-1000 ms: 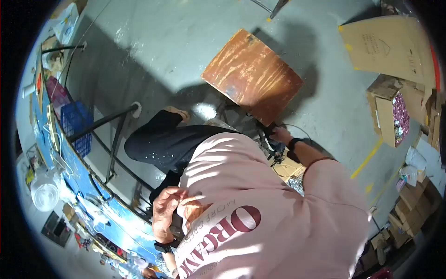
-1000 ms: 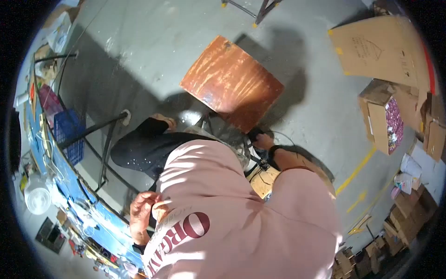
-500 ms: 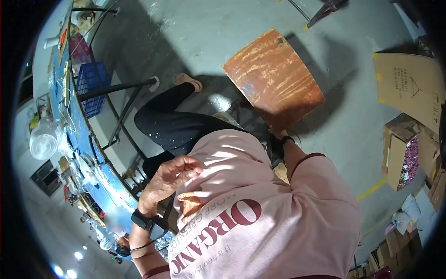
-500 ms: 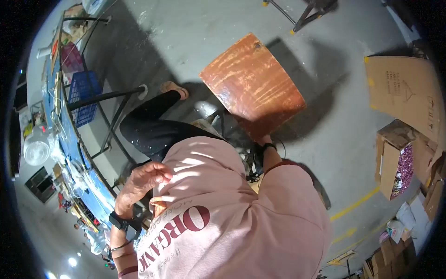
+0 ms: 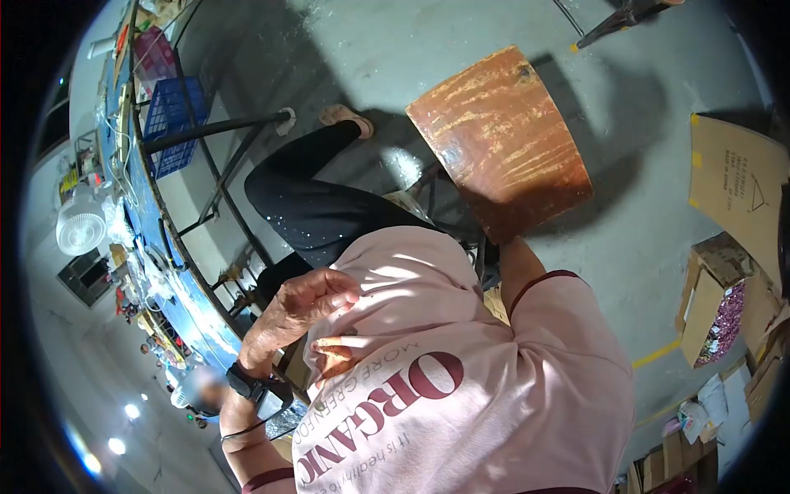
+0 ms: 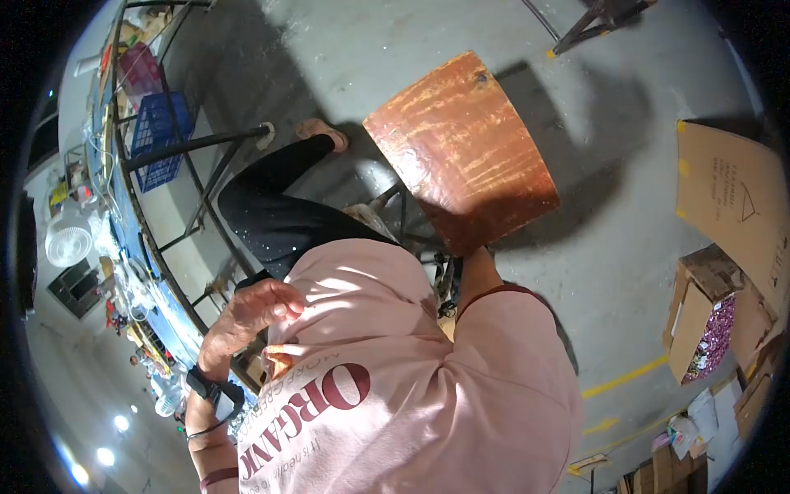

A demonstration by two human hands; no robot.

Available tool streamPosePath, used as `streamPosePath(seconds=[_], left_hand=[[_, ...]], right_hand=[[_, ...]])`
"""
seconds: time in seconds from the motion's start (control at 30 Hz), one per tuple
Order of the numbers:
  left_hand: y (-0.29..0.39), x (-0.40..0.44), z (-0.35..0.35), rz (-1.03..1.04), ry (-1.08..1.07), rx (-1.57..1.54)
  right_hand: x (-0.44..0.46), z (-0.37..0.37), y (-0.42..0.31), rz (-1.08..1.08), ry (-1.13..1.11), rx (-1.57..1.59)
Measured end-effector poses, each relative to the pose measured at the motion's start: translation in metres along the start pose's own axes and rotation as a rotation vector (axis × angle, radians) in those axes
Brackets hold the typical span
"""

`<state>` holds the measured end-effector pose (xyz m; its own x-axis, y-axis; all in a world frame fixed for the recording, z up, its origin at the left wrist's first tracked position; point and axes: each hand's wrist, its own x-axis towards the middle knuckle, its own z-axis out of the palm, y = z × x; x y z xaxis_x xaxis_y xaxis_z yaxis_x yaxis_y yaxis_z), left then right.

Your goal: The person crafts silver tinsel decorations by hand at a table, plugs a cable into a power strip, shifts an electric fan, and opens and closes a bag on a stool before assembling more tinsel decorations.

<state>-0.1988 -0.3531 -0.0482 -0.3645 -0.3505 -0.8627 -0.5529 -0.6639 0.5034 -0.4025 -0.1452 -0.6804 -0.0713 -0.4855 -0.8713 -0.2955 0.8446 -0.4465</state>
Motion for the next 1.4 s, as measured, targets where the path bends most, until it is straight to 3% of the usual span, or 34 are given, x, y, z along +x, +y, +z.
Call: streamPosePath(seconds=[0.2,0.37,0.4,0.43,0.5,0.53,0.6,0.63,0.7,0.73,0.83,0.87,0.93,0.97,1.03,1.07,1.1,1.17,1.2,1.27,1.4], left_hand=[[0.004,0.001,0.002,-0.016,0.048,0.025],[0.003,0.003,0.006,-0.042,0.06,0.008],[0.005,0.006,0.007,-0.045,0.056,0.014],[0.006,0.007,0.008,-0.042,0.051,0.03],[0.005,0.008,0.011,-0.014,0.037,0.022],[0.007,0.01,0.011,-0.006,0.037,0.029],[0.009,0.011,0.012,-0.043,0.024,0.076],[0.009,0.011,0.014,-0.03,0.046,0.089],[0.004,0.011,0.014,-0.025,0.053,0.112],[0.004,0.012,0.013,-0.014,0.055,0.13],[0.003,0.013,0.015,-0.019,0.055,0.125],[0.002,0.011,0.015,-0.016,0.071,0.119],[0.004,0.013,0.014,-0.037,0.062,0.114],[0.003,0.013,0.015,-0.028,0.069,0.111],[0.001,0.014,0.014,-0.013,0.06,0.115],[0.0,0.014,0.014,0.001,0.063,0.118],[-0.001,0.013,0.013,0.003,0.064,0.115],[0.0,0.012,0.011,-0.003,0.056,0.132],[-0.002,0.013,0.009,0.002,0.059,0.13],[-0.008,0.012,0.006,0.04,0.037,0.091],[-0.008,0.01,0.002,-0.002,0.018,0.07]], right_hand=[[-0.081,0.01,0.026,0.112,0.032,0.086],[-0.097,0.005,0.022,0.211,0.067,0.166],[-0.067,0.064,0.079,-0.047,0.407,0.21],[-0.077,0.054,0.072,-0.042,0.406,0.214],[-0.105,0.017,0.044,0.008,-0.199,-0.224],[-0.085,0.041,0.076,0.002,-0.191,-0.22],[-0.035,0.086,0.154,-0.465,0.047,0.003],[-0.036,0.09,0.15,-0.47,0.051,0.004],[-0.06,0.104,0.126,-0.27,-0.103,-0.873],[-0.079,0.096,0.112,-0.263,-0.099,-0.869],[-0.134,0.056,0.077,-0.712,0.497,-0.573],[-0.122,0.055,0.069,-0.73,0.491,-0.575],[-0.072,0.074,0.089,-0.14,-0.224,-0.807],[-0.059,0.082,0.104,-0.158,-0.225,-0.803],[-0.027,0.119,0.202,-0.09,-0.179,-0.702],[0.014,0.153,0.199,-0.033,-0.136,-0.603],[-0.035,0.092,0.173,-0.034,-0.135,-0.606],[-0.151,-0.002,-0.001,0.23,0.35,-0.014],[-0.136,0.005,0.012,0.224,0.352,-0.017],[-0.118,0.016,0.029,-0.022,0.435,-0.235],[-0.122,-0.007,0.041,0.026,0.428,-0.058]])
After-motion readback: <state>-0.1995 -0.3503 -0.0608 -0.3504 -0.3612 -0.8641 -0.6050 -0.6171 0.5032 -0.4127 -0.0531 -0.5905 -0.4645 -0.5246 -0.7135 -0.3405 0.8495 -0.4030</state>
